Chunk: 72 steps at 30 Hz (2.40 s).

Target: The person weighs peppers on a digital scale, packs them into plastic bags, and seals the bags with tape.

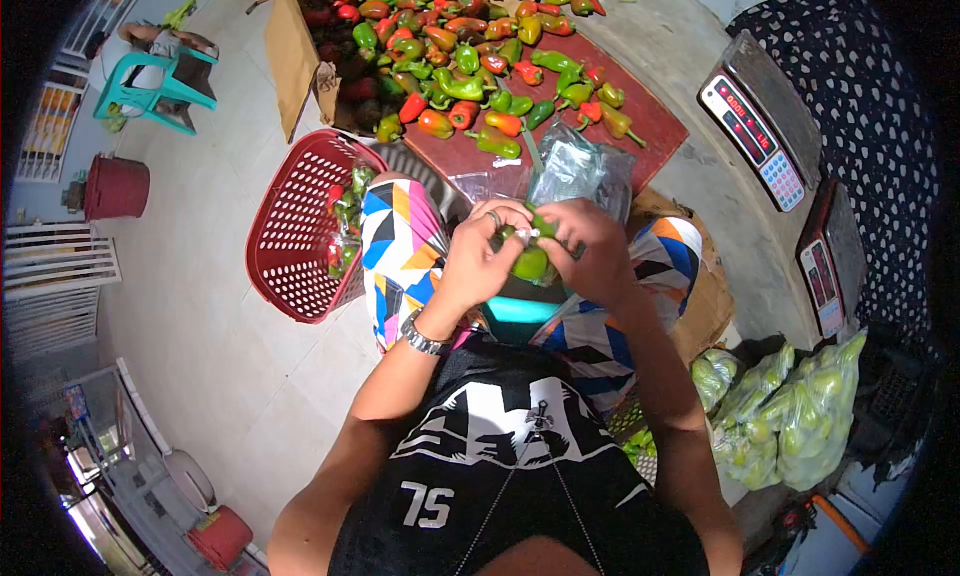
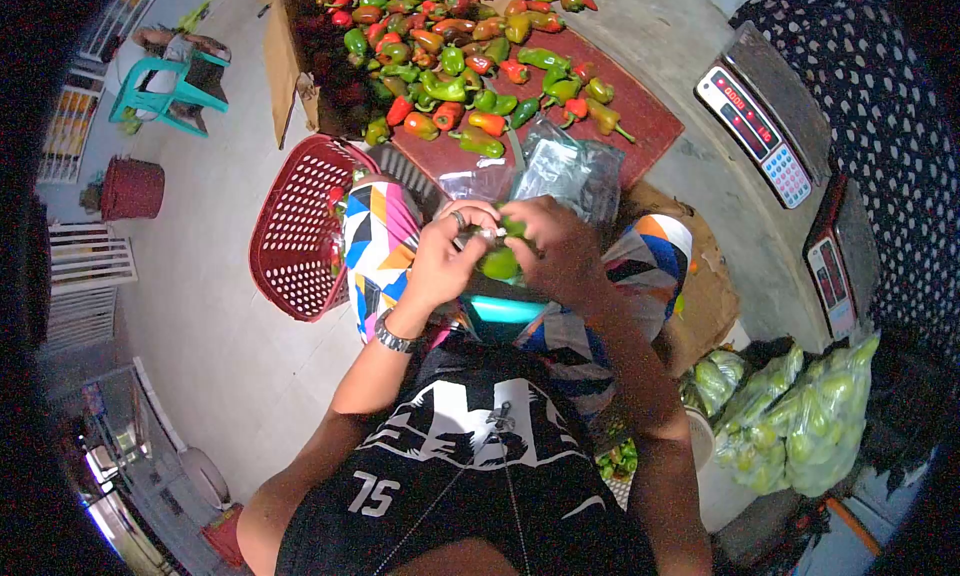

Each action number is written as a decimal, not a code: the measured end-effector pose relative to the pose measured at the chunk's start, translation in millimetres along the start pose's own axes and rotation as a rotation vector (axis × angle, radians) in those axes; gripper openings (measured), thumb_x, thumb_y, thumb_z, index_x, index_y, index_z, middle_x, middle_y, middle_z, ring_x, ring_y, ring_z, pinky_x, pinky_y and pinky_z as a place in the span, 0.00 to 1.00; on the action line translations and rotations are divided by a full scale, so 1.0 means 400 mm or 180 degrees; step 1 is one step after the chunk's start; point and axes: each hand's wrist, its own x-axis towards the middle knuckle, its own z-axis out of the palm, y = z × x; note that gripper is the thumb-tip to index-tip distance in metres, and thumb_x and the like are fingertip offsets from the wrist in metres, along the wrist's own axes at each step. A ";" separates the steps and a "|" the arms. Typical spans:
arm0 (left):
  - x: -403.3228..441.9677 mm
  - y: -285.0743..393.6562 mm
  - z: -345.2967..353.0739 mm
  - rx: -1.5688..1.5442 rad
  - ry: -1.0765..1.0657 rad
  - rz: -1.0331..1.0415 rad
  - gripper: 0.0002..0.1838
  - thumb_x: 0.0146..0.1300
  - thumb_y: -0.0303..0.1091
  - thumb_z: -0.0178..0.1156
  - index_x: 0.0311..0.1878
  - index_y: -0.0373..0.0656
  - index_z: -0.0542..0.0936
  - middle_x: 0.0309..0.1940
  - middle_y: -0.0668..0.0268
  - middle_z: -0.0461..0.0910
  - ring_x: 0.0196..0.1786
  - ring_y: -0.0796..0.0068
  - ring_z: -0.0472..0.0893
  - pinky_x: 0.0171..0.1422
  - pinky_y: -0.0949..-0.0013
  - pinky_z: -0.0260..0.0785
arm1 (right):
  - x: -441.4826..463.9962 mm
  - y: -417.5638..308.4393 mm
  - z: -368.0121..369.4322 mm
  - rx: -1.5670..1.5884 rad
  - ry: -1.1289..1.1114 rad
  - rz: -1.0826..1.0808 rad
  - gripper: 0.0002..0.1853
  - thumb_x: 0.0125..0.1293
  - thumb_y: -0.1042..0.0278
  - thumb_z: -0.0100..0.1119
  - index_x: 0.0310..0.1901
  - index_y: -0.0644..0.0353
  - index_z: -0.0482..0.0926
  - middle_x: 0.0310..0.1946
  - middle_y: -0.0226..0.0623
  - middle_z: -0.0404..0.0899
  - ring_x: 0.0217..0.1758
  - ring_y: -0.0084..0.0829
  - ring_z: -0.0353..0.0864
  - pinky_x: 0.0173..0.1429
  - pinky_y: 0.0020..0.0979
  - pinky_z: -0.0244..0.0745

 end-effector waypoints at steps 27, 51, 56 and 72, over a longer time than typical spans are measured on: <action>0.002 -0.053 0.063 -0.0697 0.0744 -0.0677 0.05 0.63 0.21 0.63 0.42 0.36 0.84 0.39 0.68 0.82 0.34 0.84 0.75 0.40 0.76 0.69 | -0.040 -0.010 0.110 0.0285 0.0721 0.0717 0.14 0.59 0.75 0.74 0.47 0.63 0.84 0.34 0.39 0.84 0.32 0.35 0.85 0.39 0.36 0.82; 0.032 -0.106 0.064 -0.1391 0.0037 -0.1358 0.06 0.71 0.21 0.63 0.48 0.36 0.81 0.36 0.71 0.82 0.39 0.83 0.83 0.46 0.76 0.75 | -0.023 0.139 0.180 0.0930 0.1181 0.0694 0.05 0.58 0.79 0.71 0.37 0.63 0.86 0.33 0.37 0.83 0.35 0.31 0.83 0.42 0.32 0.76; 0.036 -0.094 0.046 -0.0712 -0.0184 -0.0828 0.04 0.71 0.21 0.62 0.46 0.34 0.81 0.44 0.66 0.77 0.43 0.79 0.83 0.49 0.72 0.77 | -0.020 0.151 0.155 0.0994 0.0869 0.0736 0.05 0.60 0.79 0.70 0.37 0.64 0.85 0.30 0.36 0.83 0.32 0.27 0.82 0.40 0.30 0.77; 0.051 -0.137 0.059 -0.1552 -0.0293 -0.1773 0.04 0.75 0.27 0.60 0.47 0.36 0.80 0.37 0.70 0.80 0.39 0.83 0.79 0.42 0.76 0.74 | -0.033 0.072 0.218 0.0839 0.1530 0.1077 0.06 0.67 0.78 0.69 0.43 0.66 0.84 0.34 0.39 0.85 0.30 0.29 0.89 0.38 0.29 0.81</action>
